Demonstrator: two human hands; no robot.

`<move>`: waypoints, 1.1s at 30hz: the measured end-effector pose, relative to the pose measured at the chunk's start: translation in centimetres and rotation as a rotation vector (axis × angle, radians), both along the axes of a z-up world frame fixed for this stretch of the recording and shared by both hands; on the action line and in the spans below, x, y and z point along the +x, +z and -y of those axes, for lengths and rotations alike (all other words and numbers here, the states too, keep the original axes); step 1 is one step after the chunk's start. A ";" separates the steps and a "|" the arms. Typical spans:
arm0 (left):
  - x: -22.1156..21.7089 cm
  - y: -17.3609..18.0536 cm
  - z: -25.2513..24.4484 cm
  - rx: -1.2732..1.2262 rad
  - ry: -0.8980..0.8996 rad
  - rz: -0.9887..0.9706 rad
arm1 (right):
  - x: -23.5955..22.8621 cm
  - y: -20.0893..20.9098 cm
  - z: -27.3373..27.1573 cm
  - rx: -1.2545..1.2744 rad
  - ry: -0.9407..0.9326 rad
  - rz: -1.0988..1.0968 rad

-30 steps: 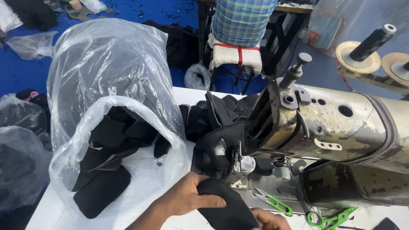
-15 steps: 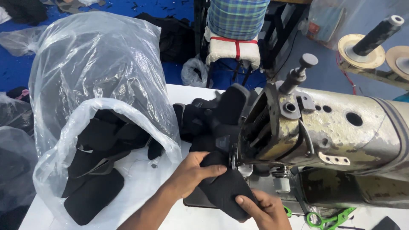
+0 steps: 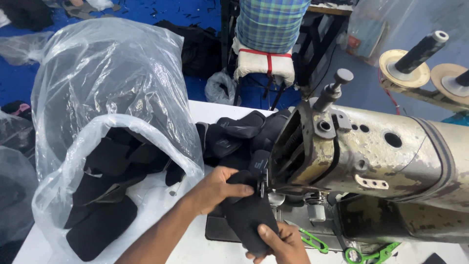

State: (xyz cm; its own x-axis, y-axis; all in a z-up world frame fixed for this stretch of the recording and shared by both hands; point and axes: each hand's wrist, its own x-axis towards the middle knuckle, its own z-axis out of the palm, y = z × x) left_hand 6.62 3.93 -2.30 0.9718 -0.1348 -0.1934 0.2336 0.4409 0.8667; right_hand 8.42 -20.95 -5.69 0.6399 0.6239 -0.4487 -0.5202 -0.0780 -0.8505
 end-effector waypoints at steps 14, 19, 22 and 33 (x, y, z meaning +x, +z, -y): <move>4.0 1.9 -2.9 0.208 -0.156 0.009 | -2.9 0.2 -4.9 -0.074 -0.369 0.014; 6.0 4.1 -3.9 0.400 -0.176 0.065 | -3.3 0.7 -7.0 0.009 -0.491 0.028; 6.7 4.4 -4.5 0.456 -0.196 0.136 | -3.1 1.4 -7.7 0.045 -0.511 -0.010; 2.0 5.9 -6.0 0.695 -0.008 0.142 | -3.3 2.2 -7.2 -0.083 -0.600 0.102</move>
State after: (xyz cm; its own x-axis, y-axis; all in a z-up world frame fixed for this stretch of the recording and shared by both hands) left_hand 8.62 9.95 3.60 0.9935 -0.0333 -0.1087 0.0984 -0.2263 0.9691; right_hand 5.14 -13.78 -3.48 0.9111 0.1069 -0.3981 -0.4100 0.1353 -0.9020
